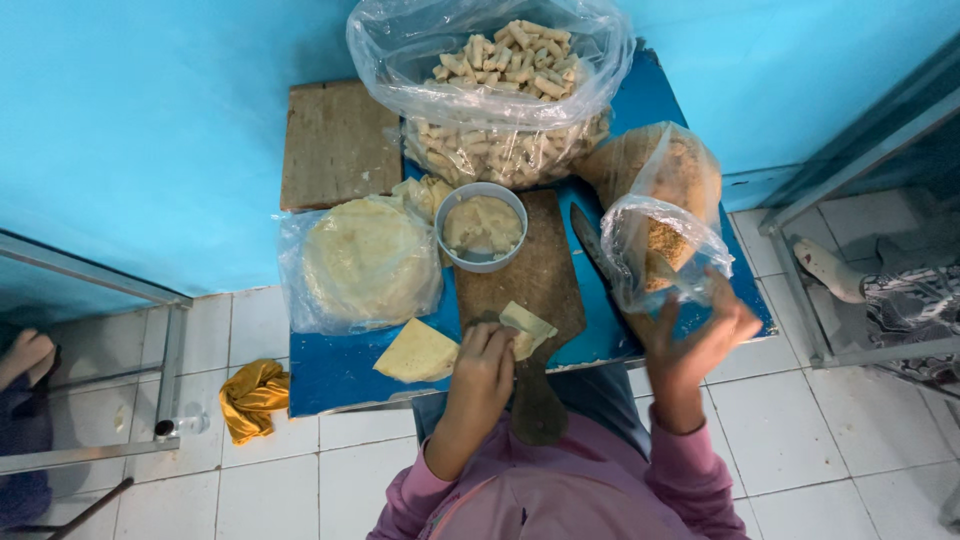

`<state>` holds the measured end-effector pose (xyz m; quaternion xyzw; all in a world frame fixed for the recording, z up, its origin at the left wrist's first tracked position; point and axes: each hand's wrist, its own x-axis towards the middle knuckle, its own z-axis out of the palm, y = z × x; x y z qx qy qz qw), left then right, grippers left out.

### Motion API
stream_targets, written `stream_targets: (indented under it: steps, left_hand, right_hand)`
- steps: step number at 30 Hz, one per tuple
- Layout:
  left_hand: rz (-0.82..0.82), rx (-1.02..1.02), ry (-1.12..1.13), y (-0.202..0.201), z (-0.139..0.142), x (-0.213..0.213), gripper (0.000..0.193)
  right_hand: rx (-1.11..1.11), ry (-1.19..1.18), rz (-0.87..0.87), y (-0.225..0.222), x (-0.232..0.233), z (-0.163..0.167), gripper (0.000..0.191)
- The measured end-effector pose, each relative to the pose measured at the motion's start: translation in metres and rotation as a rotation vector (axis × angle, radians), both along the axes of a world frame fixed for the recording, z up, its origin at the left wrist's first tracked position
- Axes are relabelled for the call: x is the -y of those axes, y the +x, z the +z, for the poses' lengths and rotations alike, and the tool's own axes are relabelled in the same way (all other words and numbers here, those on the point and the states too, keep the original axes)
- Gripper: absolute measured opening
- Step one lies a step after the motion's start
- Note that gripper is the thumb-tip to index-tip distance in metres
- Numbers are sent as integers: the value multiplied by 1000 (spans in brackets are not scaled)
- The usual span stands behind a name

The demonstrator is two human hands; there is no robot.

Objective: The person sits at a low table and wraps portions of dough filling in thin square pastry wrappers, folding them into rolls by hand. The finished rolls are placed into a large plastic bag already filled with similar rolls, and the person repeats the wrapping cycle throughout the clip.

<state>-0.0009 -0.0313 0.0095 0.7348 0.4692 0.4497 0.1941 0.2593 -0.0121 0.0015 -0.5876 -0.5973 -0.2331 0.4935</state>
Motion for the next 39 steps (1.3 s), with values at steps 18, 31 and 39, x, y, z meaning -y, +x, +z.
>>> stream_targets:
  steps: [18, 31, 39]
  left_hand:
    - [-12, -48, 18, 4, -1, 1, 22]
    - [-9, -20, 8, 3, 0, 1, 23]
    - [-58, -24, 36, -3, 1, -2, 17]
  right_hand:
    - [-480, -510, 508, -98, 11, -11, 52]
    - [-245, -381, 647, -100, 19, -41, 52]
    - [-55, -436, 851, -73, 12, -1, 49]
